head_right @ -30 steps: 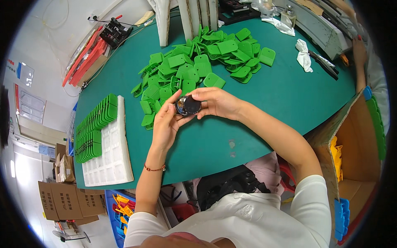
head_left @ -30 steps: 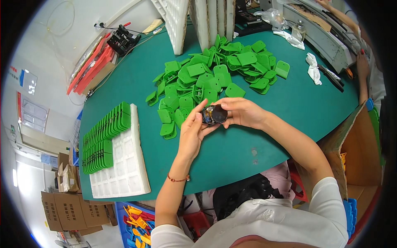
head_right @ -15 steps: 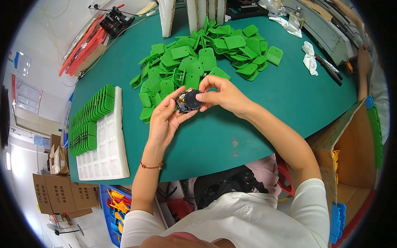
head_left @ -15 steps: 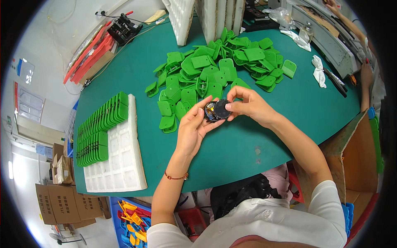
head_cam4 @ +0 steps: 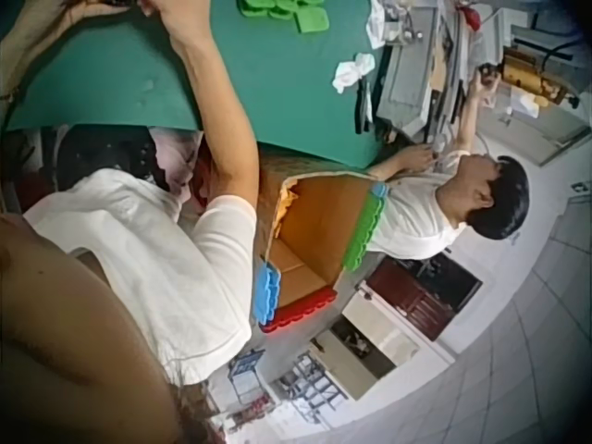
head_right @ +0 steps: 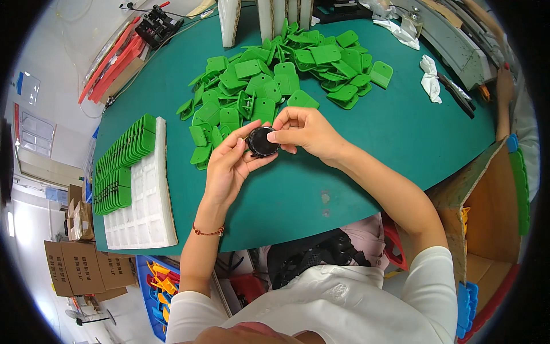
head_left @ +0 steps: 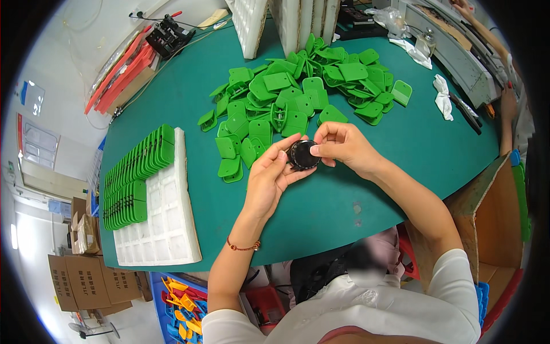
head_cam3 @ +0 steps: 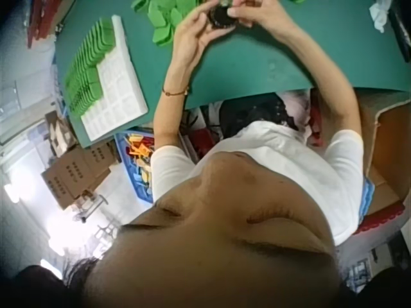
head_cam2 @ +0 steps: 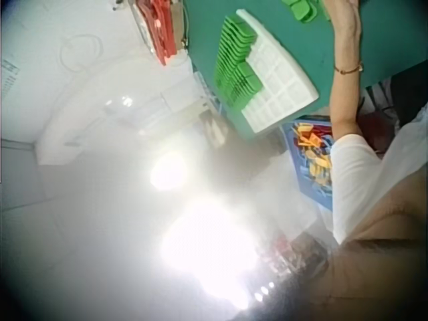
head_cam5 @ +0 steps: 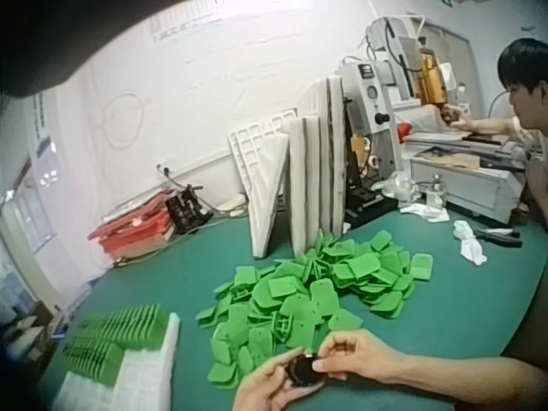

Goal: Assembling green plastic casings onto small black electronic components at a workbench.

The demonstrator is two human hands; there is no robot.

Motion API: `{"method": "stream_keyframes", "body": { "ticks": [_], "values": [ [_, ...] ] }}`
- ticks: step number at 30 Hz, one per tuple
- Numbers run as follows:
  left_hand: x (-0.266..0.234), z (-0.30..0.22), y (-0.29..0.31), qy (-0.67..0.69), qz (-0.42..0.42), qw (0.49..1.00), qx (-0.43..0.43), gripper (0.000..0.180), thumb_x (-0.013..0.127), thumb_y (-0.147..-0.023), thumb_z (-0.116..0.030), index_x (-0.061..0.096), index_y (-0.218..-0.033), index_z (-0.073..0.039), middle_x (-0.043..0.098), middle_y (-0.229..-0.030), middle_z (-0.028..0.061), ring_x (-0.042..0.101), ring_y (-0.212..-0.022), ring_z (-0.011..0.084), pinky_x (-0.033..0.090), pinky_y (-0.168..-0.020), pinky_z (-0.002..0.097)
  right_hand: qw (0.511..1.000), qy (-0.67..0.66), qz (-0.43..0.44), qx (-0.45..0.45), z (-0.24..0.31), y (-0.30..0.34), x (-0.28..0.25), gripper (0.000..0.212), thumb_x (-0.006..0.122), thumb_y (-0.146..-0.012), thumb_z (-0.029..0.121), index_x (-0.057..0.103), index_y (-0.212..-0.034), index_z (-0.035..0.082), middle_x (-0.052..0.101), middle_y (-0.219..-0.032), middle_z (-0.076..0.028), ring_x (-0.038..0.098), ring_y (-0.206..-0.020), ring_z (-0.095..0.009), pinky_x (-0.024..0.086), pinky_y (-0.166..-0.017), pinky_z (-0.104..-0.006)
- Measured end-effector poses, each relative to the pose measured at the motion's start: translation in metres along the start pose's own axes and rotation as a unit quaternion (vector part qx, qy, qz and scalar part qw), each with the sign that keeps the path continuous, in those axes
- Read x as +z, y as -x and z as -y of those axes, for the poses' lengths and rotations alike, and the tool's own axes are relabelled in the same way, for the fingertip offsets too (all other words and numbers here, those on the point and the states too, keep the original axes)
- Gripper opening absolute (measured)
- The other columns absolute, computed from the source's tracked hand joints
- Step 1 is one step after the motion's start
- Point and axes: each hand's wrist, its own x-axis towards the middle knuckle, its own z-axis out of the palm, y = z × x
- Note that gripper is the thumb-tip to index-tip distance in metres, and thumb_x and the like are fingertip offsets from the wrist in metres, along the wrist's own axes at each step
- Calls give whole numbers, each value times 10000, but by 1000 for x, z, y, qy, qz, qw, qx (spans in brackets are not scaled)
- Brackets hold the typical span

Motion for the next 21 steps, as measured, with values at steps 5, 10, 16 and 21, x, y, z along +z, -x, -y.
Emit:
{"method": "stream_keyframes", "body": {
  "ticks": [5,10,16,21],
  "values": [
    [-1,1,1,2,2,1000,3,355,324,-936,-135,378,-1228,60,446,-1217,168,511,-1065,249,465,-891,413,1000,-15,2,3,-1,-1,0,122,640,-763,78,524,-787,47,517,-659,9,481,-545,-62,355,-474,-193],
    [0,0,1,-5,1,1000,6,354,323,-934,-131,379,-1227,60,451,-1213,167,516,-1059,243,469,-887,406,1000,-15,3,3,-1,0,-1,120,641,-761,74,530,-794,42,524,-659,7,487,-546,-63,361,-475,-191],
    [2,0,1,-9,-8,1000,9,361,315,-934,-127,366,-1228,76,440,-1227,204,521,-1058,284,461,-890,430,1000,-11,3,0,-1,0,0,116,643,-759,73,535,-788,42,529,-655,4,496,-549,-63,372,-478,-189],
    [1,0,1,-13,-8,1000,10,359,314,-935,-127,371,-1228,71,446,-1223,200,529,-1047,282,469,-882,412,1000,-7,1,4,0,0,0,117,646,-757,73,539,-792,39,537,-658,-1,508,-557,-66,388,-486,-190]
  ]
}}
